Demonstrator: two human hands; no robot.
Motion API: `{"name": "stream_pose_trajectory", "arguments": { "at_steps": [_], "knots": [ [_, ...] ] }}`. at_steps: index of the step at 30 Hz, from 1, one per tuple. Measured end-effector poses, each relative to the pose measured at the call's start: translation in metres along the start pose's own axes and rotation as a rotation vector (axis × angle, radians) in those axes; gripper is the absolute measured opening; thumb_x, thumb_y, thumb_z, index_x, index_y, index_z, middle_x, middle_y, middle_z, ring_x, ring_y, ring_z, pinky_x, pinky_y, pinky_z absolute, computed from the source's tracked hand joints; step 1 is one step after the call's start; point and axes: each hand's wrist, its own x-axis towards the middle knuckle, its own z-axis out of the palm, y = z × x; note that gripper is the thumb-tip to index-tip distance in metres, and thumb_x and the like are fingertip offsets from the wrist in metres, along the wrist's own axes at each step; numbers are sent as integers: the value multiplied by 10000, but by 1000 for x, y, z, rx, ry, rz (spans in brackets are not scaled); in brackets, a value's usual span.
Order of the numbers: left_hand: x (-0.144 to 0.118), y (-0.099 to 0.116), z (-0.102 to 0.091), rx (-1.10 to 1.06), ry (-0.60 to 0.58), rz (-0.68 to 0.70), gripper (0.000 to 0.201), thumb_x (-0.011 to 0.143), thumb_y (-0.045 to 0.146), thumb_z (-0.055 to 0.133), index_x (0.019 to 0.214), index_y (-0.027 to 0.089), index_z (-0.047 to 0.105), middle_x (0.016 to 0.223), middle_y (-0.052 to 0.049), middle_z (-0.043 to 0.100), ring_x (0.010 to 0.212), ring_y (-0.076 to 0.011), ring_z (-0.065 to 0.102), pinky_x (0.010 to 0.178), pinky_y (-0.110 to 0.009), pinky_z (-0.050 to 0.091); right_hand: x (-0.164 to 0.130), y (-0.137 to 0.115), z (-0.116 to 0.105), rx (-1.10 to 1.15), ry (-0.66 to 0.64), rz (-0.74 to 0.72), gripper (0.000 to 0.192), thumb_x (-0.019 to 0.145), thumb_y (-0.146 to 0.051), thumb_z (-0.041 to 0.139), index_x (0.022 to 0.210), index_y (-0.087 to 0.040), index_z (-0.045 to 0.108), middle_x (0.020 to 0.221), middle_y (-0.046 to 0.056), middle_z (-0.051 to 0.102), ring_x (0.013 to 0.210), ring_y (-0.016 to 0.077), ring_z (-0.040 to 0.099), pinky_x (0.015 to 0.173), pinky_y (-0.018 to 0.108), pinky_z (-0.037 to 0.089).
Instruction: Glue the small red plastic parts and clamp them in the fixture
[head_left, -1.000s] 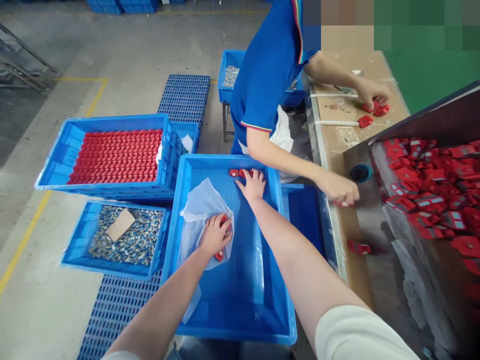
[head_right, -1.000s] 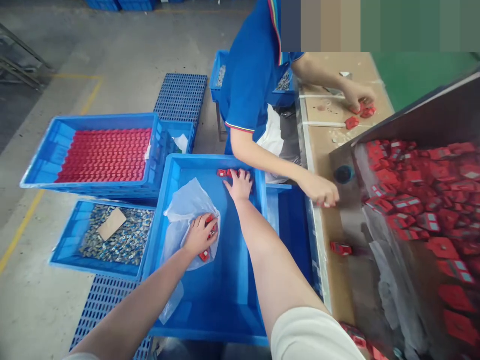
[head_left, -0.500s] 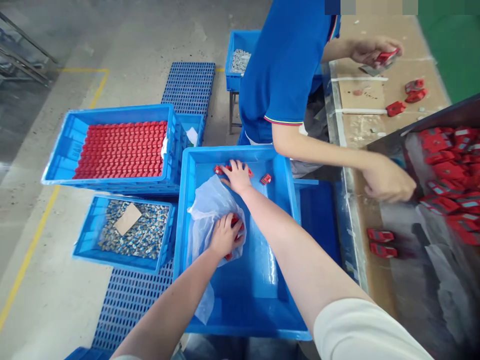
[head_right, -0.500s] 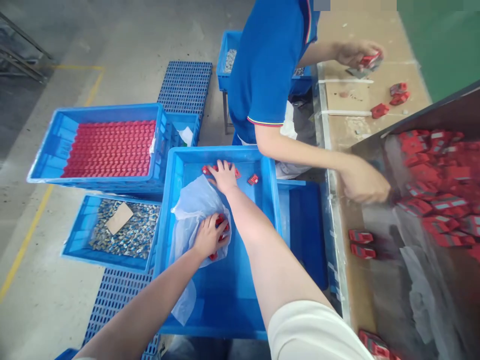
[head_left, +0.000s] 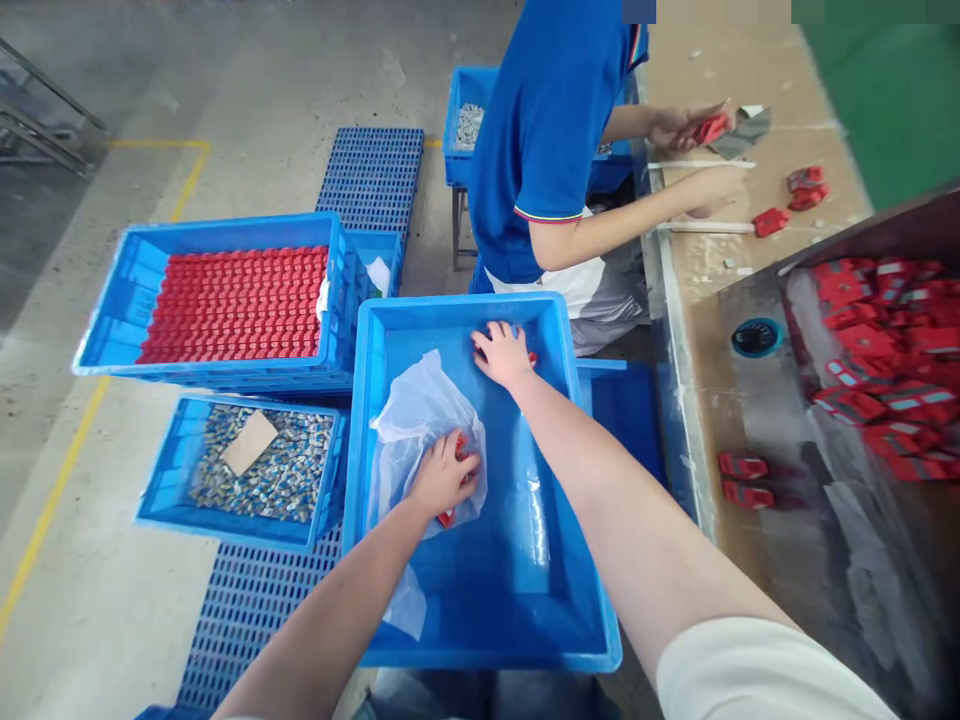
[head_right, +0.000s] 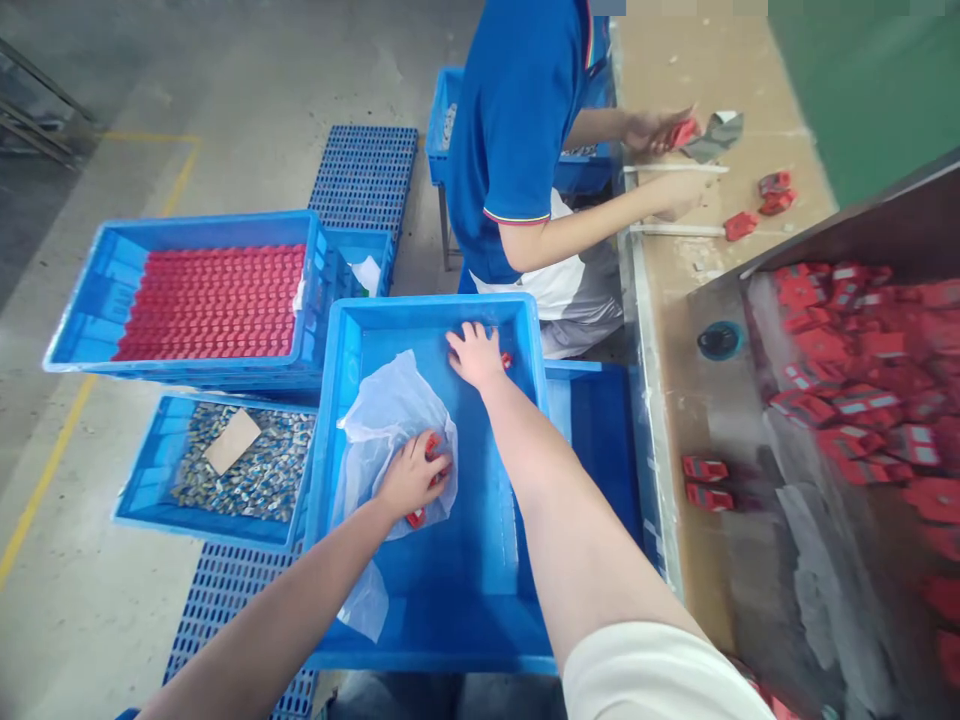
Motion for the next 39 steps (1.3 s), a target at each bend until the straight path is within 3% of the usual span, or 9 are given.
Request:
{"name": "stream_pose_trajectory", "arguments": {
  "at_steps": [3, 7, 14, 18, 23, 27, 31, 35, 39],
  "knots": [
    [-4, 6, -1, -2, -24, -54, 340, 1002, 403, 589, 1300, 292, 710, 1581, -186, 366, 1251, -356, 513, 1007, -499, 475, -25, 10, 1, 6, 3, 127, 560, 1024, -512, 507, 1544, -302, 504, 1621, 194, 365, 1427, 428, 299, 1050, 596, 392],
    [-3, 11, -1, 25, -70, -128, 384, 1002, 405, 594, 1363, 308, 683, 1565, -200, 385, 1177, -340, 577, 982, -493, 499, -42, 6, -2, 32, -52, 180, 623, 1003, -565, 533, 1576, -328, 476, 1604, 187, 360, 1326, 424, 383, 1014, 548, 431],
    [-6, 20, -3, 82, -189, -4, 396, 1020, 323, 569, 1399, 333, 681, 1594, -165, 403, 1215, -314, 597, 923, -404, 584, -59, -1, -27, 127, -191, 77, 574, 1009, -481, 560, 1565, -363, 478, 1485, 170, 435, 1282, 394, 435, 872, 437, 546],
    [-6, 33, -4, 204, -190, -26, 470, 1019, 273, 505, 1461, 346, 644, 1684, -145, 342, 1222, -345, 584, 796, -398, 623, -61, -2, -20, 174, -159, -12, 520, 1026, -428, 551, 1538, -370, 478, 1513, 147, 423, 1279, 375, 467, 853, 457, 595],
    [-6, 47, -2, 256, -134, -32, 441, 1053, 358, 468, 1428, 284, 688, 1657, -198, 377, 1185, -353, 621, 858, -432, 620, -63, -15, -7, 198, -131, 50, 559, 1044, -520, 549, 1565, -340, 453, 1555, 150, 405, 1254, 384, 496, 810, 476, 616],
    [-3, 45, -2, 264, -157, 12, 457, 1096, 377, 373, 1368, 290, 729, 1588, -195, 446, 1163, -305, 674, 838, -384, 633, -63, -18, -10, 214, -151, 50, 449, 1109, -473, 441, 1546, -380, 482, 1462, 86, 495, 1234, 346, 512, 827, 450, 600],
    [-2, 40, -6, 282, -208, 46, 477, 1101, 343, 334, 1367, 310, 729, 1595, -192, 447, 1076, -286, 730, 730, -352, 639, -70, -14, -18, 277, -134, 30, 405, 1116, -383, 429, 1505, -357, 541, 1439, 104, 528, 1226, 367, 540, 815, 467, 596],
    [-4, 44, -9, 290, -195, 54, 465, 1079, 304, 361, 1348, 286, 740, 1580, -198, 475, 1068, -303, 733, 718, -361, 640, -89, -21, -40, 457, 13, 175, 466, 1076, -466, 519, 1524, -341, 502, 1446, 134, 538, 1243, 369, 564, 865, 492, 602],
    [-4, 51, -6, 269, -178, 46, 458, 1070, 355, 374, 1345, 268, 730, 1585, -189, 473, 1135, -317, 704, 802, -399, 642, -129, -21, -80, 1175, 416, 459, 533, 1019, -582, 589, 1483, -333, 504, 1336, 79, 610, 1159, 251, 650, 903, 425, 630]
  ]
}}
